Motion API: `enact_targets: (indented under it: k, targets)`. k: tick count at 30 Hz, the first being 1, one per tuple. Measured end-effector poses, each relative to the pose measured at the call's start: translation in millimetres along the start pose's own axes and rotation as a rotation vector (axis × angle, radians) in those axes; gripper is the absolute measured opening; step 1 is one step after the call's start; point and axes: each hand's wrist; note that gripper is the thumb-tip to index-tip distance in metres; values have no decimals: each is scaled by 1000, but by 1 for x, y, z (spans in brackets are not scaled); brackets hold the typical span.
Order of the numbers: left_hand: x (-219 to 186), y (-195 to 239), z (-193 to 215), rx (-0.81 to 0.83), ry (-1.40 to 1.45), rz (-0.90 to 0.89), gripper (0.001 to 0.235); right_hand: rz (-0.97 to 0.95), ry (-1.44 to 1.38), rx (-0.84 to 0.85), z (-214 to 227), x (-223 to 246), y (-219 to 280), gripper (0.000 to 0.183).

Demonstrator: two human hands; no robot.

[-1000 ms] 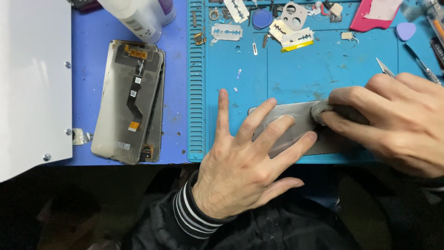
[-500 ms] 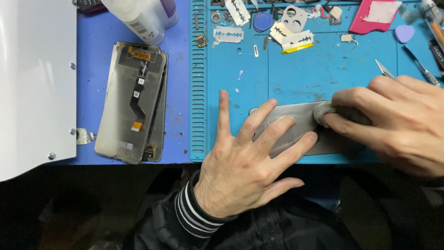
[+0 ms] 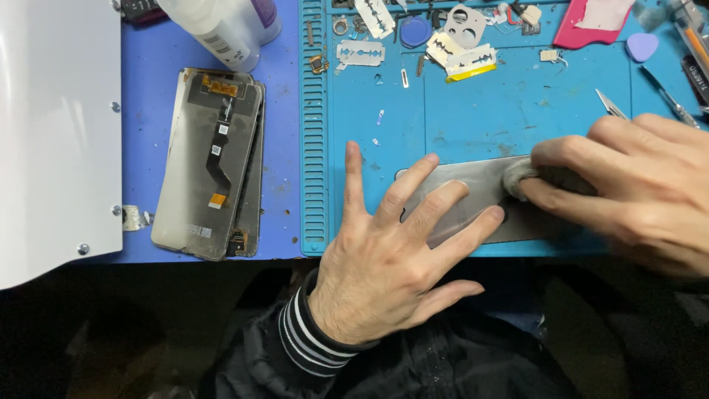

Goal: The person cleans a smartphone screen assembly using a cloth. They wipe the surface of the screen repeatedly, turning it over to clean different areas, while other tools and parts remain on the workbench.

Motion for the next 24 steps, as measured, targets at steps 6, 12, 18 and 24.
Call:
enact_targets:
  k: [6,12,18,24]
  targets:
    - [0,-1,0,-12,9,-1,75,-7,49,-59,5,2,-6,40]
    - [0,-1,0,-14,3,-7,75,37,8,-58,1,-5,-4,43]
    - [-1,-1,-1,-8,3,-8,76,-6,20,11,-1,-6,-1,41]
    - [0,0,0,-21,1,-3,74,-14,57,-87,5,-4,-9,25]
Point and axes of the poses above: each hand's wrist, its own y-axis away from the middle knuckle, its own z-axis out of the back of the hand, x = y × z, and after that the axes turned 4 degrees about z, right-handed
